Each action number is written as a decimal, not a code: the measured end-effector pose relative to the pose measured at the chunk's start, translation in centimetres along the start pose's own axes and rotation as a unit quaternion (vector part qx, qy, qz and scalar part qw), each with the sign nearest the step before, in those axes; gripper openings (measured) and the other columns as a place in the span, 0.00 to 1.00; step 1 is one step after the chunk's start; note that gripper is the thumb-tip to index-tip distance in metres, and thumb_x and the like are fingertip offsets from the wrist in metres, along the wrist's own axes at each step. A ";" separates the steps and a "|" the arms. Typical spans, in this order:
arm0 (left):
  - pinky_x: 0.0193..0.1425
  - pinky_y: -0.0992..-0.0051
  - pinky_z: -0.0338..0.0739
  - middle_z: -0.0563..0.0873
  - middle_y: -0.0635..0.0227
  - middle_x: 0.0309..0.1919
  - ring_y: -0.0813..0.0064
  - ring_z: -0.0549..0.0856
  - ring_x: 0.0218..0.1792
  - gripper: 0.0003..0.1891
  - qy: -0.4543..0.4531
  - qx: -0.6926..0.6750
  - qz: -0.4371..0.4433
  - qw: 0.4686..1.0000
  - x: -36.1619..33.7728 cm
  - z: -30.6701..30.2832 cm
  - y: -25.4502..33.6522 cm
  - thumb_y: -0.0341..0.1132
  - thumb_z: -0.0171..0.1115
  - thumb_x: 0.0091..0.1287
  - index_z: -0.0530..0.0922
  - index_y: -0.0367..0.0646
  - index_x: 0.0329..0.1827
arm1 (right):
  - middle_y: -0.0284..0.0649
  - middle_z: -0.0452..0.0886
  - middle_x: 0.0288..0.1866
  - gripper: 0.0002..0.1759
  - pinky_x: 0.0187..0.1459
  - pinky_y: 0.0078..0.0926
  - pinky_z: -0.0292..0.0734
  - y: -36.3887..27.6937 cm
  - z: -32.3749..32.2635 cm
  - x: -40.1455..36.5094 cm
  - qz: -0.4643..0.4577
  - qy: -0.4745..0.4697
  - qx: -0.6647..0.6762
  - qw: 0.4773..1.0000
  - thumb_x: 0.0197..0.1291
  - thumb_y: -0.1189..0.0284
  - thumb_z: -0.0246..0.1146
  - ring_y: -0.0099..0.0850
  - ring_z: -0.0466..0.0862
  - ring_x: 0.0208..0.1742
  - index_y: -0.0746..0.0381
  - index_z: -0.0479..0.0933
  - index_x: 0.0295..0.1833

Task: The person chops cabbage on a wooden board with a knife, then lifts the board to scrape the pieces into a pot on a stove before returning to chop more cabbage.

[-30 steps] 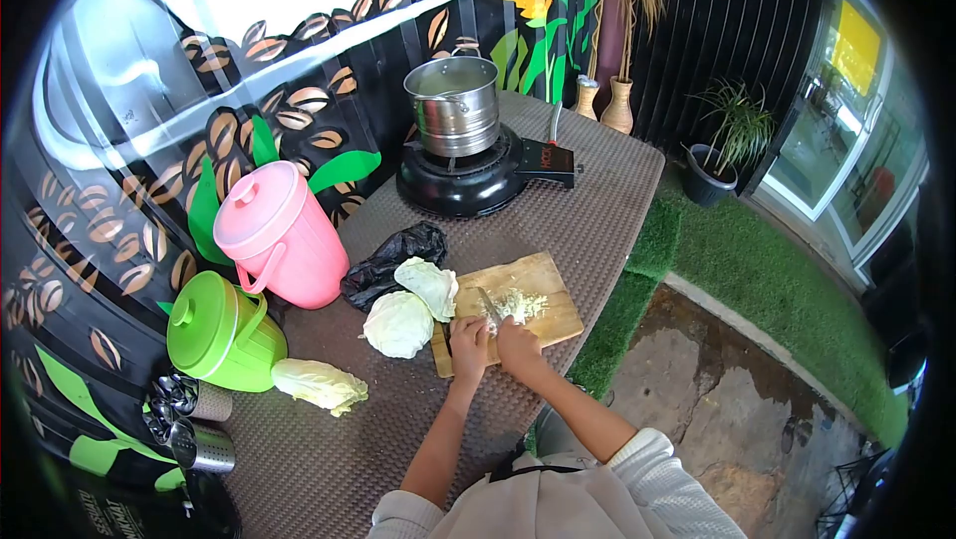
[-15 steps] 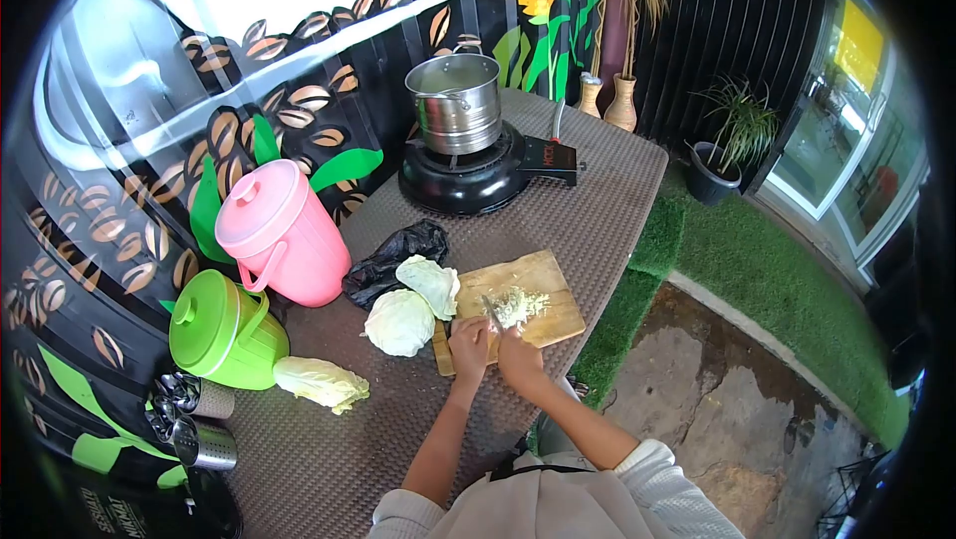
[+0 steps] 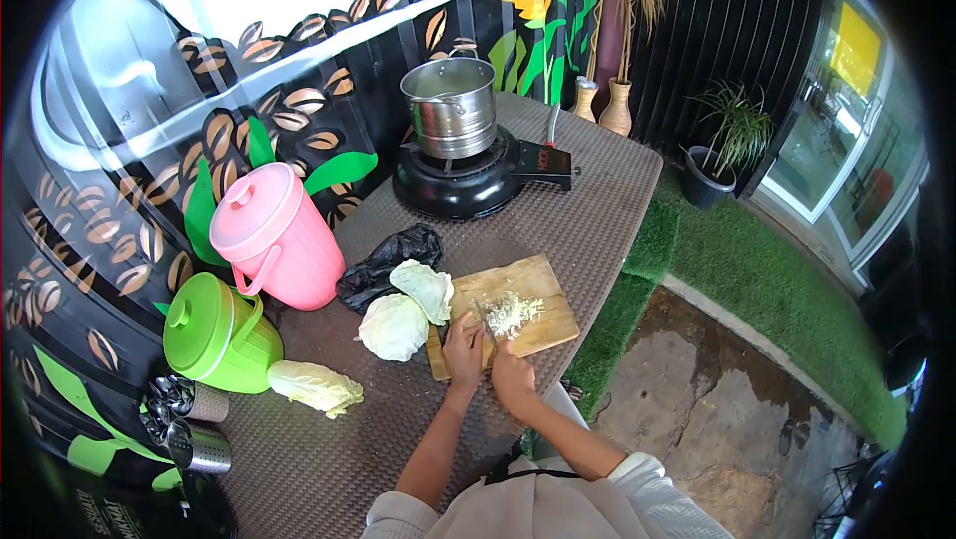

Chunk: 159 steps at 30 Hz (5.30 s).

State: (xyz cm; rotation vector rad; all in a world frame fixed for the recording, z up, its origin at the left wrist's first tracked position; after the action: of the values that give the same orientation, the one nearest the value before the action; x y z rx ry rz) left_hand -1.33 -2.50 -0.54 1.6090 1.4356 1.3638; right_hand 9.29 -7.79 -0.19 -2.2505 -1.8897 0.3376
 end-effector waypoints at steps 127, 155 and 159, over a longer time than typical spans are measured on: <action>0.31 0.72 0.76 0.84 0.60 0.34 0.69 0.81 0.31 0.06 0.030 -0.022 0.046 0.998 0.0 -0.4 0.7 0.27 0.68 0.58 0.86 0.41 0.38 | 0.51 0.84 0.33 0.11 0.36 0.38 0.83 0.9 -3.3 2.7 -0.081 -0.072 -0.005 0.994 0.62 0.71 0.54 0.46 0.87 0.37 0.68 0.68 0.44; 0.47 0.66 0.73 0.84 0.62 0.32 0.60 0.78 0.40 0.04 0.038 0.104 0.127 0.986 0.3 -0.3 1.6 0.25 0.67 0.53 0.85 0.38 0.32 | 0.51 0.84 0.31 0.16 0.34 0.39 0.84 -0.5 -0.9 0.6 -0.033 -0.045 0.011 0.998 0.63 0.71 0.53 0.45 0.87 0.35 0.71 0.66 0.51; 0.44 0.65 0.74 0.84 0.62 0.31 0.60 0.78 0.38 0.04 0.049 0.113 0.141 0.982 0.2 -0.4 1.8 0.25 0.68 0.53 0.85 0.39 0.31 | 0.53 0.83 0.29 0.16 0.35 0.41 0.83 -0.1 -0.5 1.3 0.006 -0.016 0.034 0.999 0.61 0.73 0.53 0.44 0.87 0.34 0.72 0.66 0.50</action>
State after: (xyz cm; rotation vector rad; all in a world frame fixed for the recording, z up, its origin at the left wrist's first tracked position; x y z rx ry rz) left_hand -1.09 -2.80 1.25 1.9773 1.5074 1.4969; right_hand 9.50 -6.49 0.22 -2.2258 -1.8512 0.4364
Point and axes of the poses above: each hand's wrist, its own x-axis towards the middle knuckle, its own z-axis out of the palm, y = z × x, the point moved 7 cm from there along x, towards the middle knuckle
